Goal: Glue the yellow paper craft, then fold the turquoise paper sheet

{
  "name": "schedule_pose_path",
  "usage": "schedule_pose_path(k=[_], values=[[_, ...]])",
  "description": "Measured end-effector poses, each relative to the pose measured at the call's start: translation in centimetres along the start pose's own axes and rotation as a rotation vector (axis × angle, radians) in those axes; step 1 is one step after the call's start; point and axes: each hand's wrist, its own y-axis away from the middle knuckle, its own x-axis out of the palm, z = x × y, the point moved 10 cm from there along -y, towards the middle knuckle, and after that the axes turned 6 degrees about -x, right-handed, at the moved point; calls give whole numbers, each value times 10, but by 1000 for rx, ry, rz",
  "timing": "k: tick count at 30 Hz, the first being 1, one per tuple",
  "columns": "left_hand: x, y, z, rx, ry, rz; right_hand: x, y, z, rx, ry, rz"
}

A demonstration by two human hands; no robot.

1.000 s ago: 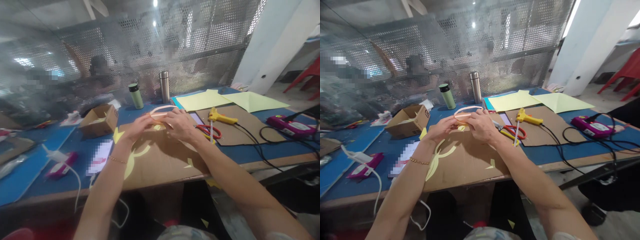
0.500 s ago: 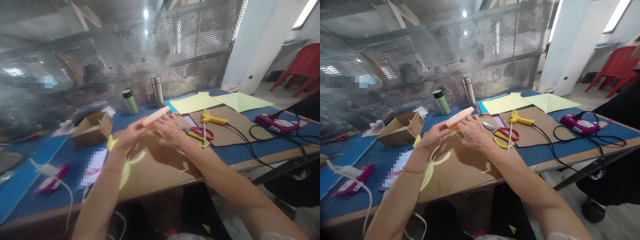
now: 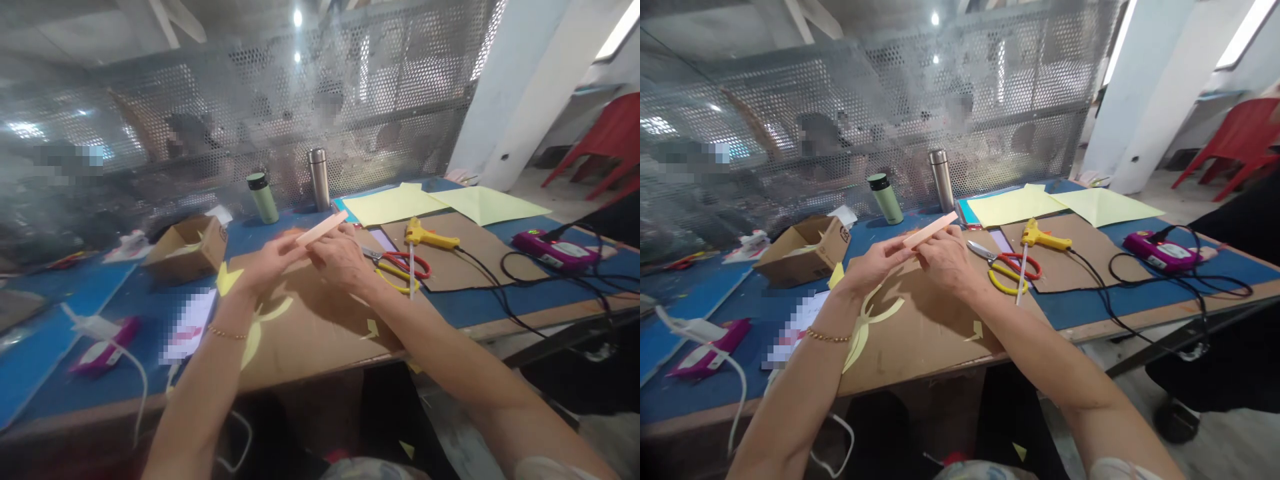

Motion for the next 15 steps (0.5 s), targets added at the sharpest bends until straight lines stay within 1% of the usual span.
schedule_pose_path(k=[2,5,7,9,13,15], values=[[-6,0,1,11,14,-24,0,0,-8,34,-39,-15],[-17,0,6,6,1,-94,4,0,-20,88,-130,-15],[-20,0,7,10,-9,-120,7,0,-28,127,-189,-16],[-19,0,6,12,7,-115,9,0,-33,153,-240,-17],[-12,0,4,14,21,-79,13,-1,-34,152,-363,12],[-8,0,3,24,11,-65,14,-1,-36,168,-386,20]])
